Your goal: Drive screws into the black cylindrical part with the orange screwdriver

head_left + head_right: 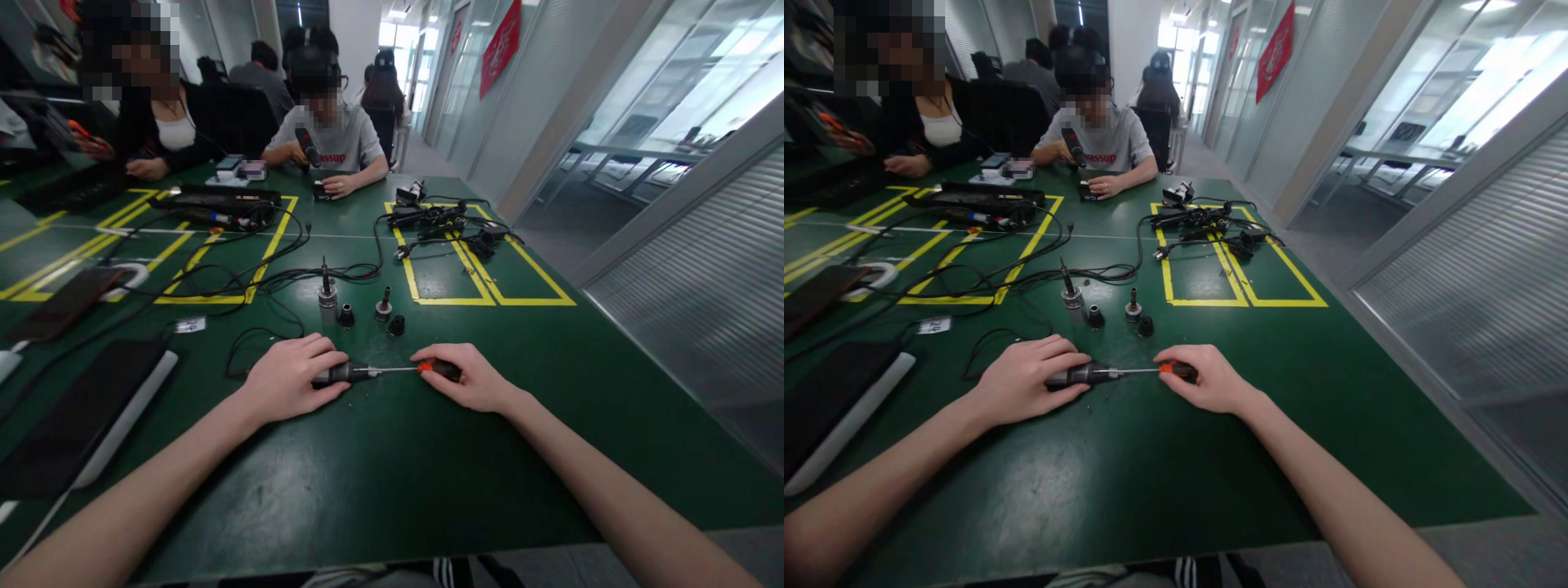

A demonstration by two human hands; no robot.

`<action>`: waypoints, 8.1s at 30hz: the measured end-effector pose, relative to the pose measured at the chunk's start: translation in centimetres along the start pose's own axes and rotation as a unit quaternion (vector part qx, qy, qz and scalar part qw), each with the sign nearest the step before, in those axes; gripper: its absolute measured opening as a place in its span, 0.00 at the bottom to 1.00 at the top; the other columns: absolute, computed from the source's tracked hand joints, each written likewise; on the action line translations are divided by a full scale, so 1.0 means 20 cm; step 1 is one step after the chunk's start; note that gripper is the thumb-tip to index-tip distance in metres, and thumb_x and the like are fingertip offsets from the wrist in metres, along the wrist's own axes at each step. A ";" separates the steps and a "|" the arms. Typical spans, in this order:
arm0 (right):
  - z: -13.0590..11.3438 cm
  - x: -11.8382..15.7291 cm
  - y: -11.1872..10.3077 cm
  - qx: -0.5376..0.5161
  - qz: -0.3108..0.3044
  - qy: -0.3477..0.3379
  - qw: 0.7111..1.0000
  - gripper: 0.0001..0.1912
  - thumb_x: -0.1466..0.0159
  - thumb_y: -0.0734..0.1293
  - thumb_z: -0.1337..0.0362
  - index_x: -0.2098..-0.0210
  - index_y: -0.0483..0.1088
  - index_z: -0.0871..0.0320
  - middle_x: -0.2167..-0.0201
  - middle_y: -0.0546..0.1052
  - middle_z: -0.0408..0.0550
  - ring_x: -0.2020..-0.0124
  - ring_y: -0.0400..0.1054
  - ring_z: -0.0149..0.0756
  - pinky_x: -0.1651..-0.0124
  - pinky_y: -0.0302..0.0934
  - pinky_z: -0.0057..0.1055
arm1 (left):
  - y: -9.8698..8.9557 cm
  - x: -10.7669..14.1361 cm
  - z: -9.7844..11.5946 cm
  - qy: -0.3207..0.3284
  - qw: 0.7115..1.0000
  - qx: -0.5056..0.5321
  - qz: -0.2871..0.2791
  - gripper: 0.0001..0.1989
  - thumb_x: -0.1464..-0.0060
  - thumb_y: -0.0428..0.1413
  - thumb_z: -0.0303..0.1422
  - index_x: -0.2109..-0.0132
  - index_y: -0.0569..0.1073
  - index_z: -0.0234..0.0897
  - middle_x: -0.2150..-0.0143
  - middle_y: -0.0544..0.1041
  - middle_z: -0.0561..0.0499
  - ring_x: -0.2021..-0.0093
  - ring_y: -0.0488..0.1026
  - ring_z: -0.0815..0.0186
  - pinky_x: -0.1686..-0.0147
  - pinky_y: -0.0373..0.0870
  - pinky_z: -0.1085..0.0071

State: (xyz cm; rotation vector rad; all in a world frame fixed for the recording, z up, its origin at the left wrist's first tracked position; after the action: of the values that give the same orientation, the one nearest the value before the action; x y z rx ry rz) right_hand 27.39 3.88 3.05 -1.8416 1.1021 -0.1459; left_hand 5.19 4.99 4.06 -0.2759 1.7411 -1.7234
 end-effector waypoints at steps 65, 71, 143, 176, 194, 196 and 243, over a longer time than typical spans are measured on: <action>0.04 0.01 -0.10 -0.048 0.095 0.025 0.994 0.08 0.31 0.71 0.62 0.53 0.77 0.53 0.59 0.82 0.51 0.59 0.78 0.43 0.54 0.74 0.40 | 0.04 0.00 -0.01 -0.066 0.997 -0.015 0.024 0.14 0.36 0.61 0.43 0.54 0.79 0.36 0.60 0.78 0.48 0.61 0.74 0.61 0.66 0.71 0.66; 0.04 0.02 -0.07 -0.060 0.083 0.059 0.993 0.09 0.28 0.65 0.63 0.52 0.77 0.56 0.67 0.81 0.47 0.70 0.75 0.35 0.67 0.71 0.31 | 0.03 0.00 0.02 -0.037 0.998 -0.027 0.036 0.12 0.37 0.62 0.41 0.56 0.78 0.36 0.62 0.78 0.49 0.63 0.74 0.61 0.68 0.69 0.66; 0.01 0.02 -0.05 -0.041 0.022 0.039 0.998 0.09 0.30 0.68 0.64 0.51 0.77 0.54 0.63 0.82 0.49 0.65 0.78 0.39 0.62 0.73 0.34 | 0.03 -0.02 0.03 -0.059 0.998 -0.005 0.014 0.15 0.34 0.57 0.44 0.55 0.79 0.37 0.61 0.79 0.47 0.58 0.70 0.56 0.59 0.63 0.58; 0.13 0.06 -0.10 -0.128 0.106 0.149 0.975 0.15 0.36 0.74 0.51 0.55 0.81 0.54 0.59 0.84 0.52 0.60 0.81 0.46 0.53 0.77 0.40 | 0.01 -0.03 0.03 -0.058 0.997 -0.031 0.043 0.14 0.37 0.59 0.44 0.59 0.81 0.37 0.63 0.74 0.47 0.61 0.67 0.58 0.63 0.63 0.61; 0.13 0.05 -0.08 -0.139 0.083 0.177 0.971 0.15 0.31 0.67 0.56 0.50 0.78 0.55 0.73 0.76 0.43 0.76 0.68 0.33 0.73 0.64 0.28 | 0.01 -0.02 0.02 -0.063 0.997 -0.024 0.043 0.14 0.38 0.60 0.43 0.58 0.81 0.37 0.62 0.74 0.47 0.61 0.68 0.59 0.64 0.63 0.62; 0.14 0.05 -0.08 -0.156 0.098 0.181 0.966 0.15 0.33 0.69 0.56 0.49 0.77 0.55 0.72 0.77 0.43 0.75 0.70 0.34 0.72 0.66 0.29 | 0.01 -0.03 0.02 -0.063 0.997 -0.028 0.043 0.14 0.38 0.59 0.44 0.59 0.81 0.37 0.63 0.74 0.47 0.62 0.67 0.59 0.63 0.63 0.61; 0.10 0.03 -0.08 -0.078 0.051 0.149 0.984 0.16 0.28 0.64 0.51 0.59 0.81 0.53 0.68 0.81 0.48 0.70 0.74 0.39 0.66 0.69 0.35 | 0.01 -0.02 0.01 -0.073 0.997 -0.015 0.036 0.13 0.38 0.59 0.42 0.58 0.81 0.37 0.62 0.74 0.47 0.61 0.68 0.59 0.64 0.66 0.62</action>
State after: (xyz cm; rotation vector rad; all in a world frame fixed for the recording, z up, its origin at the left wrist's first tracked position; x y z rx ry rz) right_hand 29.74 5.00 2.97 -1.9390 1.4475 -0.2897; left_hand 5.76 5.03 3.96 -0.3399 1.6515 -1.5864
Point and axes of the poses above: each hand's wrist, its own x-axis away from the middle knuckle, its own y-axis out of the palm, z = x × y, the point moved 8 cm from there along -x, towards the middle knuckle
